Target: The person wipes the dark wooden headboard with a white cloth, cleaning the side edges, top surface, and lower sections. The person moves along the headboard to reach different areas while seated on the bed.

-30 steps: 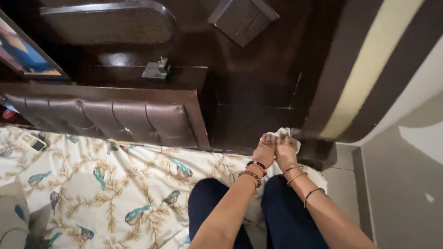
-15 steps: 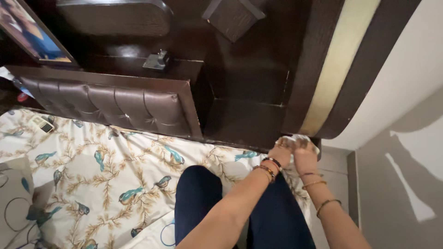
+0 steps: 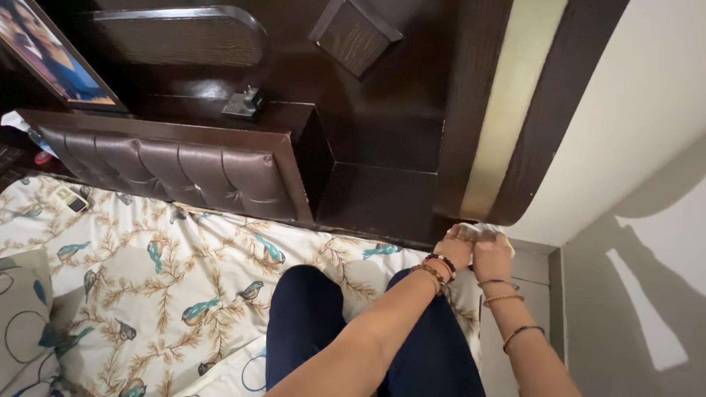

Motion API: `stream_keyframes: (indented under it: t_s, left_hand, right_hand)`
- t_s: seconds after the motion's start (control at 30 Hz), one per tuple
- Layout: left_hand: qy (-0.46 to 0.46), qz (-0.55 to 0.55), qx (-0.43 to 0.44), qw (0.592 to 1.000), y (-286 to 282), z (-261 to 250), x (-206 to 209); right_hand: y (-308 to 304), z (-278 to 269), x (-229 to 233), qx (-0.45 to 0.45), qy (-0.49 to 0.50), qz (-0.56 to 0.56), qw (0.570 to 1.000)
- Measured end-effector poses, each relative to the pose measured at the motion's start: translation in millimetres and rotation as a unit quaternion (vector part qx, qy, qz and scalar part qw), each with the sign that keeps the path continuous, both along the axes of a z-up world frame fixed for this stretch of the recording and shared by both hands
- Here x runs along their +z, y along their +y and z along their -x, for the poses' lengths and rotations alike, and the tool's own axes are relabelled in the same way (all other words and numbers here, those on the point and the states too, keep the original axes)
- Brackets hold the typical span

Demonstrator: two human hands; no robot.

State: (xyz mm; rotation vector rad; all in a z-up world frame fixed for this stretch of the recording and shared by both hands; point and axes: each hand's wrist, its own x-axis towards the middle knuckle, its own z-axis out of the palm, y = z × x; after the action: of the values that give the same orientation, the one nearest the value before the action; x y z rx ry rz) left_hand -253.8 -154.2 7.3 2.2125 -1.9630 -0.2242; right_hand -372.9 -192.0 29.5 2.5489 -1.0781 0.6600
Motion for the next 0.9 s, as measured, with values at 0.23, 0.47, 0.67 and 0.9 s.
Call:
stream_keyframes:
  t_s: [0.23, 0.47, 0.67, 0.9]
  left_hand:
    - [-0.057, 0.018, 0.046, 0.997, 2.5, -3.7, -2.2]
    - [-0.030, -0.084, 0.112, 0.990, 28.8, -38.8, 5.3]
    - [-0.027, -0.053, 0.169, 0.984, 63.2, -85.2, 0.7]
    - [-0.089, -0.019, 0.204, 0.975, 110.2, -143.5, -19.6]
  right_hand:
    - [4.0, -11.4, 5.7, 0.025, 0.041, -0.088, 0.995]
    - [23.5, -54.9, -9.3, 0.062, 0.047, -0.061, 0.995]
    - [39.8, -111.6, -6.4, 0.101, 0.117, -0.147, 0.977]
    - [79.9, -178.7, -5.0, 0.136, 0.117, -0.102, 0.978]
